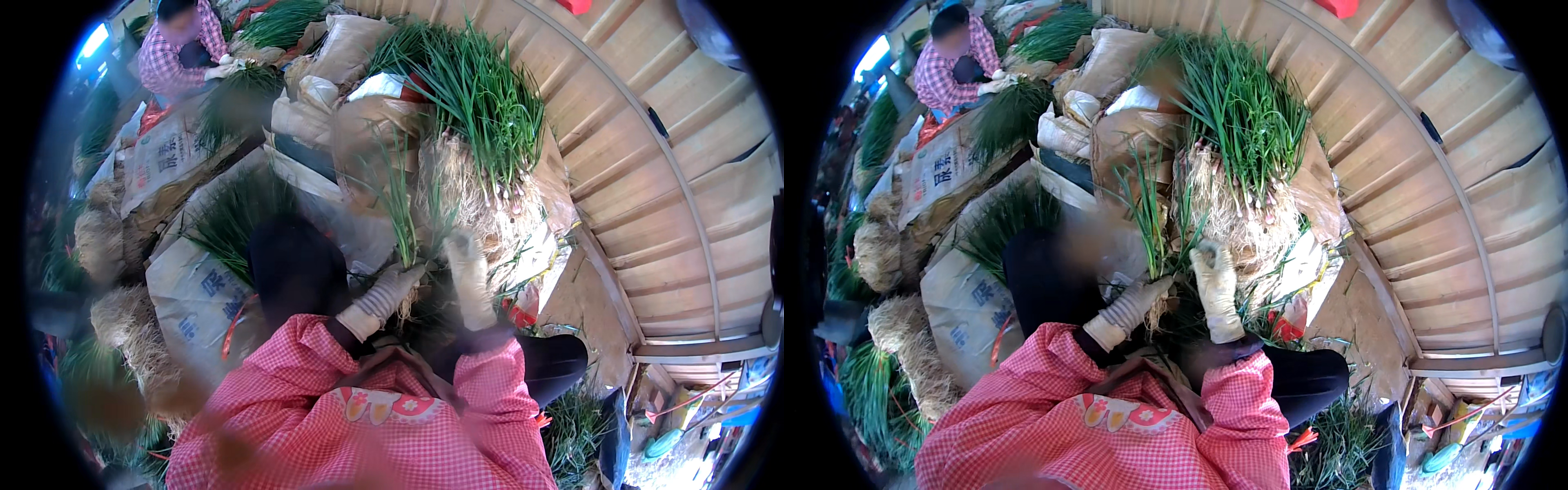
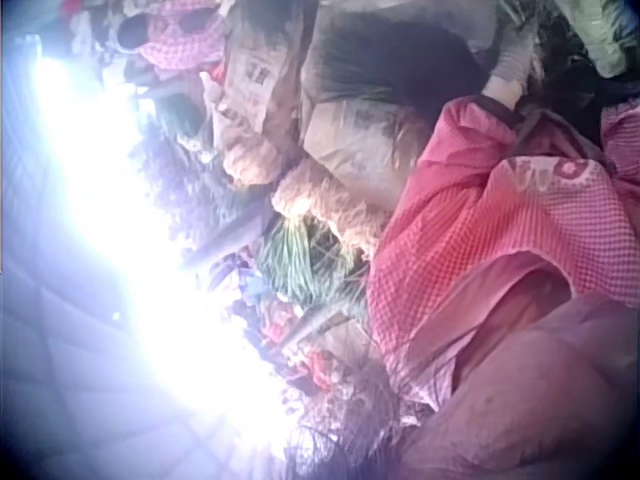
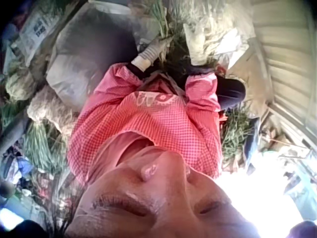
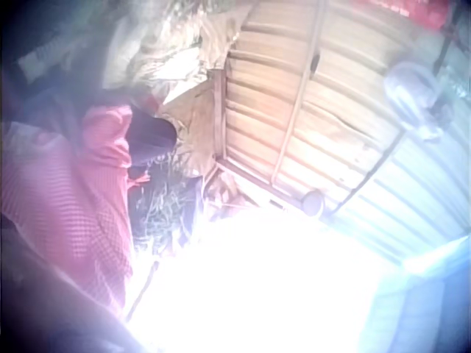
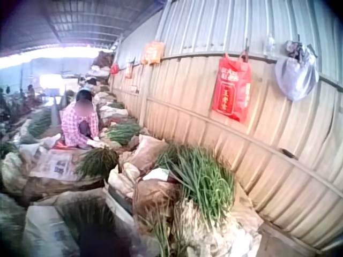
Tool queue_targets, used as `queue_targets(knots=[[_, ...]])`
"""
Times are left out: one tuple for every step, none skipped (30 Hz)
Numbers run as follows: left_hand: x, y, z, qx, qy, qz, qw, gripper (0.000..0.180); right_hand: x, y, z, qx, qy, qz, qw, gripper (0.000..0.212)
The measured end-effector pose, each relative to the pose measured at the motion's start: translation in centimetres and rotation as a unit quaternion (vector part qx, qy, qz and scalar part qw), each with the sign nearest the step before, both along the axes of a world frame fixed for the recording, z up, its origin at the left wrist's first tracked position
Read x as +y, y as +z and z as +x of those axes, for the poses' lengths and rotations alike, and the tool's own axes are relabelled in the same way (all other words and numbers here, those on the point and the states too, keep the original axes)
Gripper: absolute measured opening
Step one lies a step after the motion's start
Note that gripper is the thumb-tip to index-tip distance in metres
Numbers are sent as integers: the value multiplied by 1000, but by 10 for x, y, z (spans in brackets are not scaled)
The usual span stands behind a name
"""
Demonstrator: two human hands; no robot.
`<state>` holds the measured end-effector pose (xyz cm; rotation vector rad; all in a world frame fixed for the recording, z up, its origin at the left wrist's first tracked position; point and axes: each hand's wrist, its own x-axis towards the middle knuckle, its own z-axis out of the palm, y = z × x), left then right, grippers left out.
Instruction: The person sorts and cleans bunches of green onions by hand, removing loose debris and outer layers before grouping them together.
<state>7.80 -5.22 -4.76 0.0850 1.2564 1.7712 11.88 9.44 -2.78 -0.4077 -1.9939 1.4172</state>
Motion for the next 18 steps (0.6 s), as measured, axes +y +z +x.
queue_targets(knots=[[1,5,3,-21,9,23,999,24,12,5,3,-85,-16,-47,995,26],[3,7,4,-41,17,47,998,24,19,7,2,-120,-18,17,992,31],[0,4,4,-38,10,42,998,24,22,13,-3,-153,-17,80,985,37],[-2,-1,2,-35,2,36,999,24,20,18,-6,-178,21,96,979,39],[-3,-5,1,-32,-6,31,999,24,18,22,-9,-201,59,111,971,41],[-2,-2,0,-27,-7,20,999,24,22,16,-12,-178,105,166,964,40],[0,2,0,-22,-7,9,1000,23,26,12,-14,-155,151,219,951,40],[1,5,-1,-16,-7,-2,1000,23,30,8,-11,-179,129,292,930,37],[0,1,-1,-10,3,-13,1000,22,24,10,-10,-202,114,361,903,34],[1,-2,0,-5,11,-22,1000,21,14,23,-7,-225,97,429,870,32],[2,-4,2,0,19,-31,999,20,2,36,-4,-224,60,454,860,26],[3,-2,3,8,16,-16,1000,19,2,37,-2,-217,43,428,876,24],[3,2,4,15,12,-2,1000,18,2,38,-1,-209,26,401,892,22],[4,4,4,23,9,13,1000,17,3,38,0,-201,10,372,906,20],[10,1,1,42,-5,6,999,16,17,17,5,-161,11,214,963,13],[15,-9,-4,59,-14,-4,998,16,21,9,5,-170,19,35,985,14],[18,-18,-8,76,-23,-14,997,16,20,-3,4,-122,18,-45,991,16],[18,-22,-10,105,-28,-41,993,17,16,-7,2,-74,19,-125,989,17]])
